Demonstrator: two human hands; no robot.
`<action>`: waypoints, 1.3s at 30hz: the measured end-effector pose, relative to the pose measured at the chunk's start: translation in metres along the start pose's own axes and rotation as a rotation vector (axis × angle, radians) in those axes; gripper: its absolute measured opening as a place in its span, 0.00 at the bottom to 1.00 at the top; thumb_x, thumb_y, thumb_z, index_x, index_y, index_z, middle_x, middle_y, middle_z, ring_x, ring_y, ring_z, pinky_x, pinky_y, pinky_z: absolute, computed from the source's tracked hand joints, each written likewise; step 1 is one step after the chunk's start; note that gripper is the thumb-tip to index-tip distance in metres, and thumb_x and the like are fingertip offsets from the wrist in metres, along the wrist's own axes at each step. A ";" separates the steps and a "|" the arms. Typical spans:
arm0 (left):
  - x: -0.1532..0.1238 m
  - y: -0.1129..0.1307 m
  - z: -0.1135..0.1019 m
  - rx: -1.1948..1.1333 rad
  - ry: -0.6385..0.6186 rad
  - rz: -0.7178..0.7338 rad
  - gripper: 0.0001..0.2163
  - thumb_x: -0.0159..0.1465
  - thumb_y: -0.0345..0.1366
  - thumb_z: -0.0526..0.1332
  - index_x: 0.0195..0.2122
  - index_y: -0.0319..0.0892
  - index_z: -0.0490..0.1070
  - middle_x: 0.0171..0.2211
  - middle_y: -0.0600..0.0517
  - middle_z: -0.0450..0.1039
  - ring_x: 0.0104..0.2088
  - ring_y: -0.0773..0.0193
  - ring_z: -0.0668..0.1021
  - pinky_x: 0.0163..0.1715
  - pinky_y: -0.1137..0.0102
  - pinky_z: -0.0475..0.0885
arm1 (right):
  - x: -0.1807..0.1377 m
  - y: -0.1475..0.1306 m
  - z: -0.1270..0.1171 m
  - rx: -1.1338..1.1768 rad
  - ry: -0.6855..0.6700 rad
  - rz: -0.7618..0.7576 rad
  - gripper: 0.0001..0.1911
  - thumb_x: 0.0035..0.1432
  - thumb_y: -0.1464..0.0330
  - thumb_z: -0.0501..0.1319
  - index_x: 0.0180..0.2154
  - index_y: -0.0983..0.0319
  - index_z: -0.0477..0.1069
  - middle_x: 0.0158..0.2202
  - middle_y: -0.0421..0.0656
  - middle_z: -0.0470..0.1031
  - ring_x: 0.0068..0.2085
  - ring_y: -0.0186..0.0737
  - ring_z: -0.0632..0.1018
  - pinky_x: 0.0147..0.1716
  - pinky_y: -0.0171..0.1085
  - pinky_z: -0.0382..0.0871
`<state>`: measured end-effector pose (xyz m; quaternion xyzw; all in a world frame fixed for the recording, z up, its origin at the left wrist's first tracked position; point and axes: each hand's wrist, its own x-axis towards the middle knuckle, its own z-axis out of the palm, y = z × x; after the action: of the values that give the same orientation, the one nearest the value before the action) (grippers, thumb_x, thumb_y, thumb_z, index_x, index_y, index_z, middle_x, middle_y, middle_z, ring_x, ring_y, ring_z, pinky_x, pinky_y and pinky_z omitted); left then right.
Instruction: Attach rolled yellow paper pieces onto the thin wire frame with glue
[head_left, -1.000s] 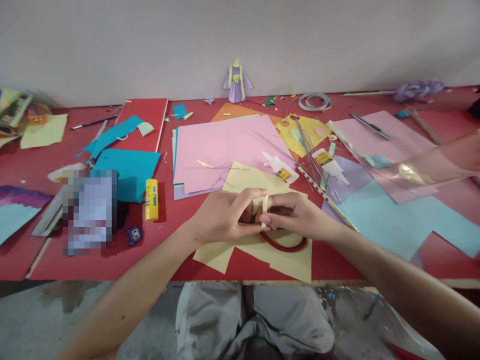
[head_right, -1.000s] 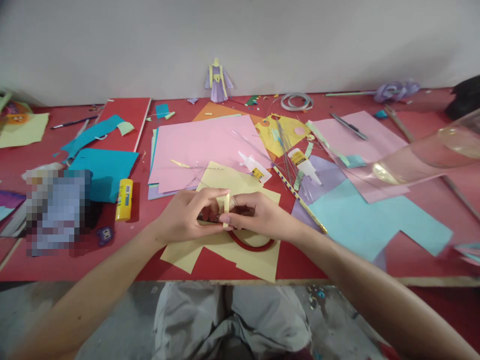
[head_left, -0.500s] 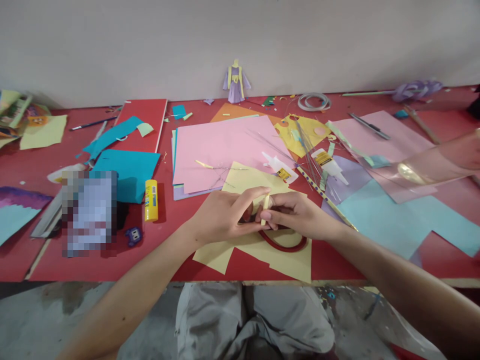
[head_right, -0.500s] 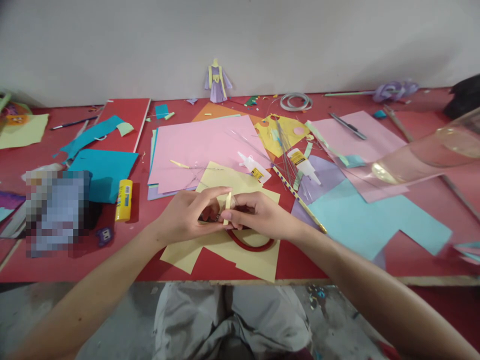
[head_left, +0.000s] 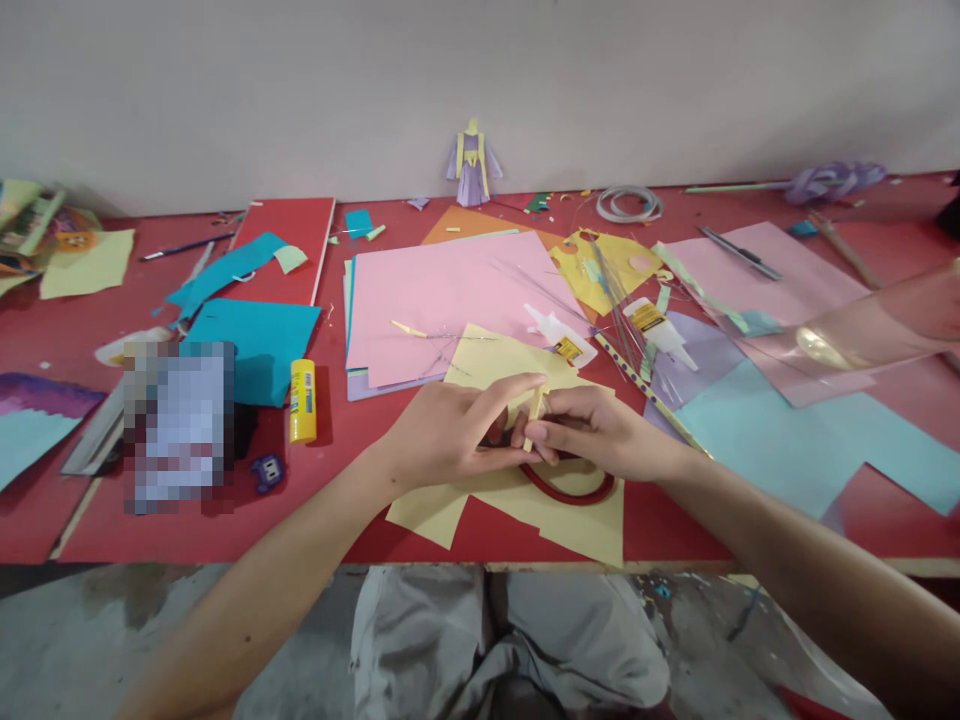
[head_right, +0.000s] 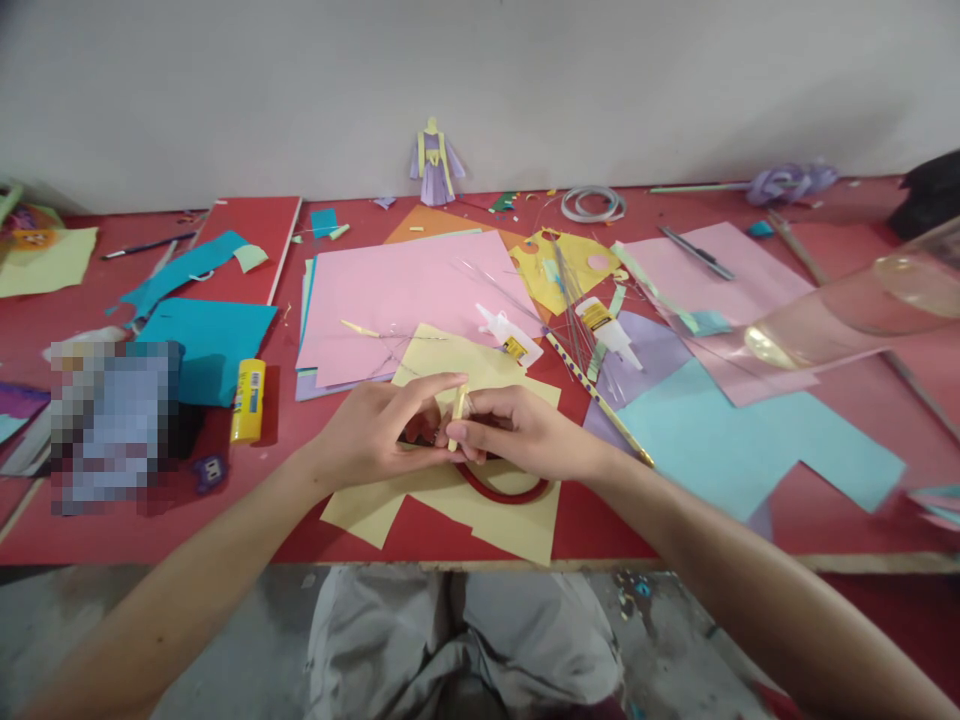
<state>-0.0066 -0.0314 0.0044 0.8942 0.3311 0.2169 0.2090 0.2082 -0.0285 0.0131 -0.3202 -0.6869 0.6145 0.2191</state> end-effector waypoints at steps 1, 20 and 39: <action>0.000 0.000 0.000 -0.002 -0.001 0.002 0.29 0.67 0.55 0.55 0.62 0.42 0.57 0.30 0.56 0.79 0.29 0.69 0.80 0.28 0.76 0.69 | 0.000 0.000 0.000 -0.003 -0.001 0.001 0.20 0.65 0.57 0.59 0.26 0.63 0.69 0.22 0.37 0.69 0.21 0.27 0.65 0.21 0.30 0.60; 0.000 0.001 -0.002 0.018 -0.021 0.030 0.26 0.67 0.51 0.58 0.61 0.44 0.59 0.30 0.57 0.78 0.28 0.70 0.78 0.28 0.77 0.67 | 0.002 0.002 0.001 0.068 0.097 0.043 0.24 0.61 0.49 0.60 0.27 0.64 0.70 0.20 0.38 0.70 0.23 0.30 0.70 0.23 0.30 0.63; -0.001 0.001 -0.002 -0.030 0.034 0.089 0.25 0.68 0.52 0.56 0.60 0.42 0.59 0.30 0.56 0.77 0.28 0.71 0.78 0.27 0.78 0.67 | -0.002 0.006 0.000 0.163 0.073 -0.047 0.20 0.63 0.54 0.61 0.31 0.65 0.73 0.21 0.38 0.68 0.24 0.30 0.68 0.24 0.31 0.61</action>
<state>-0.0073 -0.0322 0.0066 0.9010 0.2911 0.2463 0.2067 0.2109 -0.0296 0.0075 -0.3073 -0.6334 0.6511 0.2838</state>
